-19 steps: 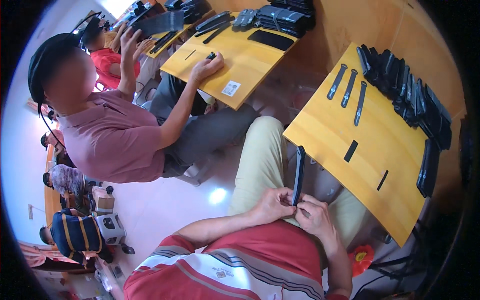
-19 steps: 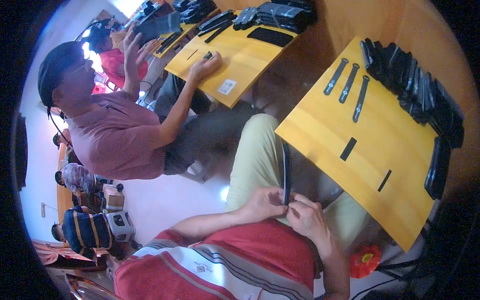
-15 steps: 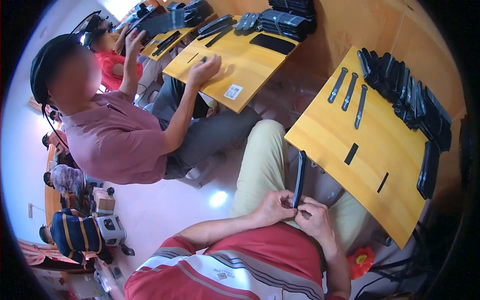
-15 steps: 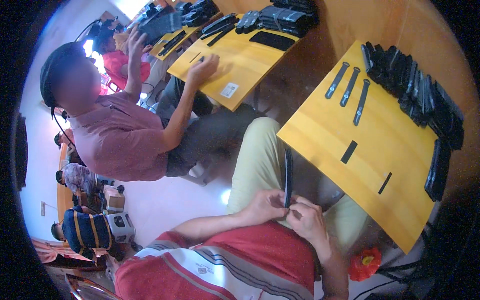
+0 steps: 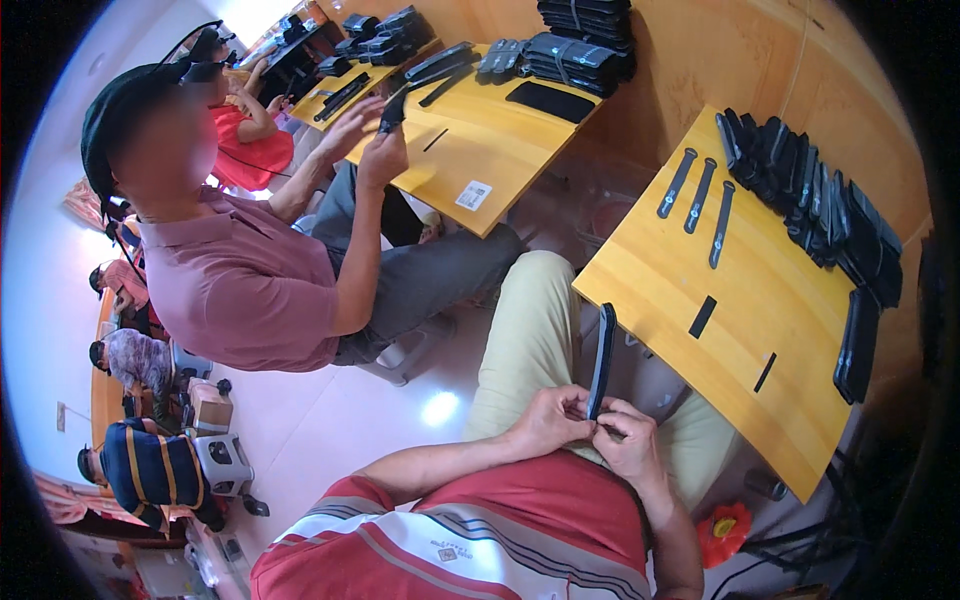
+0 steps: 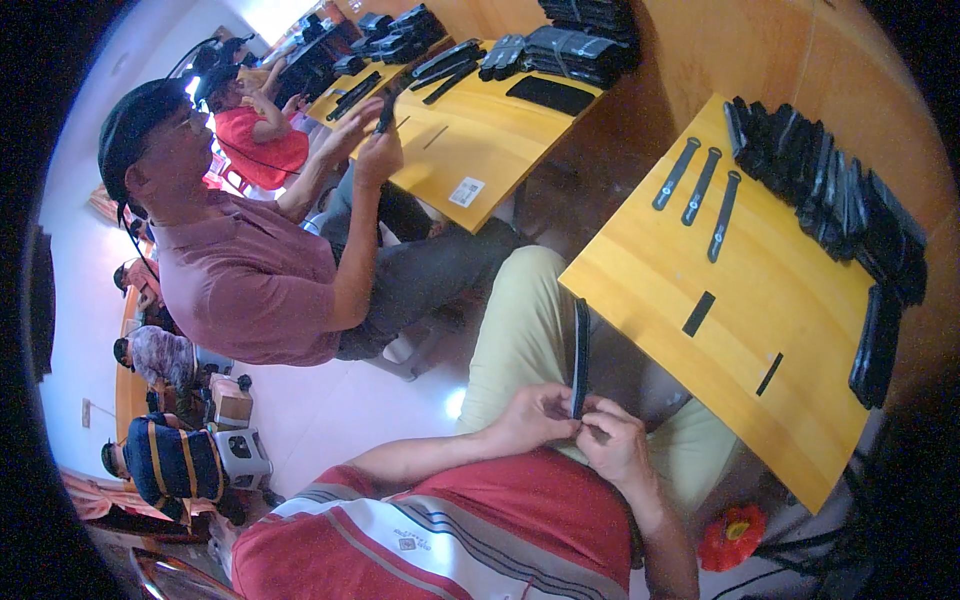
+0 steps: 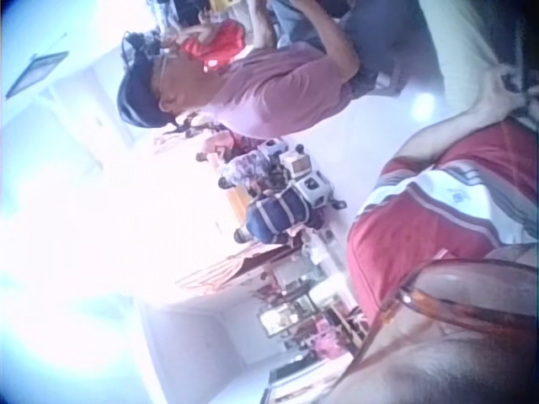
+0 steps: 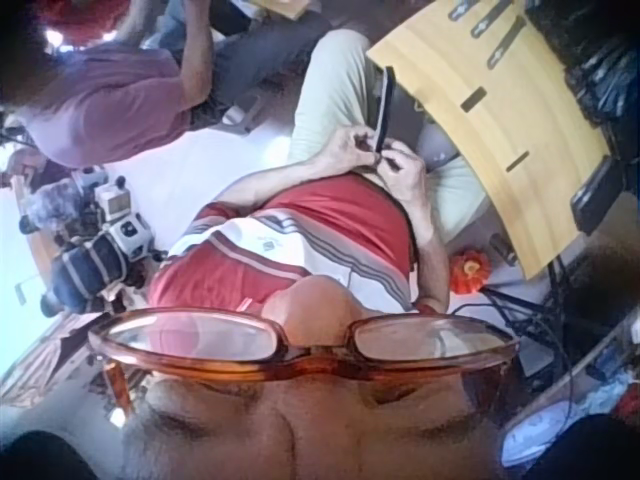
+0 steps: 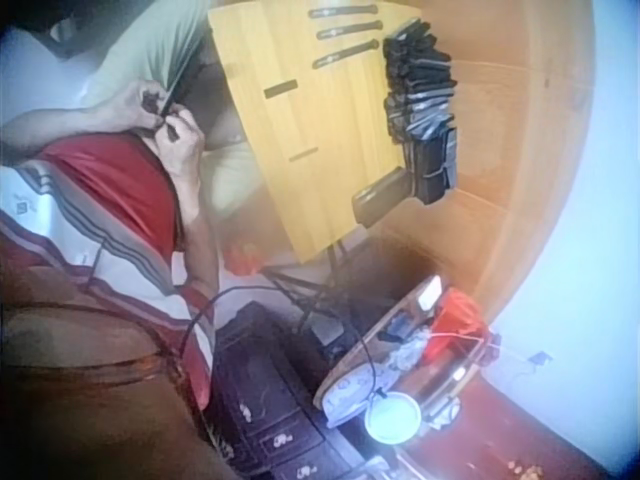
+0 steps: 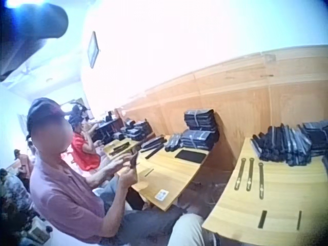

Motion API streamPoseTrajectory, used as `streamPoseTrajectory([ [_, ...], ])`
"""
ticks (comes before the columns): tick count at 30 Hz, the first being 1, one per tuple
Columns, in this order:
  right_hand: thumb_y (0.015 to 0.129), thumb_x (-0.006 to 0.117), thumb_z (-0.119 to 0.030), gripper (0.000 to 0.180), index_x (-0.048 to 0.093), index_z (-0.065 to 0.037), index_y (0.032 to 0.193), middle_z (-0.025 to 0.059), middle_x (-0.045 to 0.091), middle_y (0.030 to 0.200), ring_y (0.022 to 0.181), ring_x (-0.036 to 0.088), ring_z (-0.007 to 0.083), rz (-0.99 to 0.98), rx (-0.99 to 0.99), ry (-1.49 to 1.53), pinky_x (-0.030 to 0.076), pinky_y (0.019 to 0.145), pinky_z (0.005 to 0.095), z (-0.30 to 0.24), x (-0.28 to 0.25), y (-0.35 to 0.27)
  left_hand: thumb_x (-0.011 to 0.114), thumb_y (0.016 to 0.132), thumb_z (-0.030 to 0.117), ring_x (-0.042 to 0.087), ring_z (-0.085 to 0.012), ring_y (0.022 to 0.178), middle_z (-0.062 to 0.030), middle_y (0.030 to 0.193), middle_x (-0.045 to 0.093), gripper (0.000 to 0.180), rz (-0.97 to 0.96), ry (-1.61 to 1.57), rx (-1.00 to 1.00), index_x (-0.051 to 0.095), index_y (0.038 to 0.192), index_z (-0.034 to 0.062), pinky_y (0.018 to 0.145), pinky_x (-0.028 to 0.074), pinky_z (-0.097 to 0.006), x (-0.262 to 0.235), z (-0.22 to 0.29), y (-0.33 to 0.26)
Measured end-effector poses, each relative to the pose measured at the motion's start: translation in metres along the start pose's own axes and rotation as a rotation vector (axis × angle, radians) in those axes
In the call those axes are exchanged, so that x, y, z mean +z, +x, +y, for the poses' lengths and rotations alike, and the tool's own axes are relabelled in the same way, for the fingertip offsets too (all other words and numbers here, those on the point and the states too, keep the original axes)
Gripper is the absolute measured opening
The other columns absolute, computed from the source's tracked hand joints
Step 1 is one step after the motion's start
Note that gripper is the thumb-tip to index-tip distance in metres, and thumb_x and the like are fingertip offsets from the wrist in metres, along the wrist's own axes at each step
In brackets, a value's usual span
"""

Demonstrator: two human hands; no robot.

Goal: Manually assembling and inspecting black watch straps by inserting metal pins and buckles.

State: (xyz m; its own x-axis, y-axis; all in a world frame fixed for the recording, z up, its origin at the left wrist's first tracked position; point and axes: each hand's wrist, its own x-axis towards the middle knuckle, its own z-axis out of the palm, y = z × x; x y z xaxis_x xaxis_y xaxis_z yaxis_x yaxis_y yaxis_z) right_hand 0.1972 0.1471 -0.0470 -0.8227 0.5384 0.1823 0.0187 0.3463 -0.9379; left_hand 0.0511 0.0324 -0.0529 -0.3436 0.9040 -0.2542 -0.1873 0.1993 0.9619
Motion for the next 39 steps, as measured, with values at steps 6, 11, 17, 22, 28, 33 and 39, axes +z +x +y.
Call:
streamPoseTrajectory([
  [6, 0.081, 0.065, -0.005, 0.016, 0.069, 0.002, 0.095, 0.0189, 0.068, 0.095, 0.084, 0.069, 0.0352, -0.034, -0.051, -0.325, 0.057, 0.071, 0.0416, 0.001, 0.004, -0.007, 0.07, 0.079, -0.001, 0.06, -0.0065, 0.081, -0.0039, 0.085, 0.069, 0.021, 0.063, 0.004, 0.009, 0.064, 0.099, -0.0039, 0.073, 0.051, -0.025, 0.0, -0.006, 0.002],
  [11, 0.079, 0.066, -0.004, 0.015, 0.069, 0.003, 0.091, 0.0186, 0.069, 0.088, 0.078, 0.069, 0.0336, -0.031, 0.03, -0.179, 0.056, 0.068, 0.04, 0.008, 0.004, -0.006, 0.07, 0.079, -0.001, 0.061, -0.0069, 0.08, -0.0046, 0.086, 0.069, 0.023, 0.077, 0.067, 0.0, 0.065, 0.101, -0.0041, 0.072, 0.051, -0.025, 0.002, -0.003, -0.001],
  [17, 0.077, 0.067, -0.004, 0.013, 0.069, 0.003, 0.088, 0.0184, 0.069, 0.084, 0.076, 0.07, 0.0336, -0.065, 0.074, -0.075, 0.055, 0.067, 0.0387, 0.006, 0.002, -0.004, 0.071, 0.078, 0.0, 0.061, -0.0066, 0.078, -0.0041, 0.083, 0.069, 0.023, 0.067, 0.041, -0.003, 0.065, 0.099, -0.0041, 0.07, 0.052, -0.025, 0.003, -0.001, -0.004],
  [22, 0.077, 0.067, -0.005, 0.014, 0.07, 0.003, 0.088, 0.0181, 0.069, 0.084, 0.077, 0.069, 0.034, -0.068, -0.004, -0.149, 0.055, 0.068, 0.0388, 0.008, 0.002, -0.004, 0.072, 0.078, 0.002, 0.061, -0.0066, 0.078, -0.0038, 0.083, 0.069, 0.022, 0.06, 0.038, -0.002, 0.064, 0.098, -0.0039, 0.07, 0.052, -0.025, 0.0, -0.012, -0.003],
  [28, 0.078, 0.065, -0.005, 0.014, 0.069, 0.002, 0.089, 0.0185, 0.068, 0.084, 0.078, 0.068, 0.0362, -0.078, 0.044, -0.072, 0.054, 0.068, 0.0409, 0.008, 0.003, -0.003, 0.071, 0.078, 0.002, 0.061, -0.0072, 0.078, -0.0043, 0.083, 0.069, 0.022, 0.095, 0.117, -0.007, 0.065, 0.098, -0.0038, 0.071, 0.052, -0.026, 0.002, -0.005, -0.005],
  [33, 0.082, 0.061, -0.008, 0.012, 0.065, 0.001, 0.089, 0.0188, 0.065, 0.084, 0.077, 0.065, 0.0385, -0.107, -0.068, -0.268, 0.053, 0.067, 0.046, 0.008, 0.006, -0.008, 0.071, 0.079, 0.002, 0.062, -0.0078, 0.079, -0.0049, 0.084, 0.07, 0.021, 0.097, 0.091, 0.017, 0.065, 0.098, -0.004, 0.071, 0.053, -0.026, 0.001, -0.007, -0.005],
  [39, 0.075, 0.062, 0.002, 0.013, 0.062, 0.002, 0.088, 0.0176, 0.063, 0.079, 0.069, 0.065, 0.0353, -0.04, -0.224, -0.33, 0.053, 0.06, 0.0428, 0.014, 0.009, -0.009, 0.07, 0.08, 0.002, 0.061, -0.0073, 0.079, -0.0047, 0.084, 0.069, 0.021, 0.084, 0.032, 0.006, 0.064, 0.099, -0.005, 0.072, 0.053, -0.025, 0.001, -0.01, -0.004],
])
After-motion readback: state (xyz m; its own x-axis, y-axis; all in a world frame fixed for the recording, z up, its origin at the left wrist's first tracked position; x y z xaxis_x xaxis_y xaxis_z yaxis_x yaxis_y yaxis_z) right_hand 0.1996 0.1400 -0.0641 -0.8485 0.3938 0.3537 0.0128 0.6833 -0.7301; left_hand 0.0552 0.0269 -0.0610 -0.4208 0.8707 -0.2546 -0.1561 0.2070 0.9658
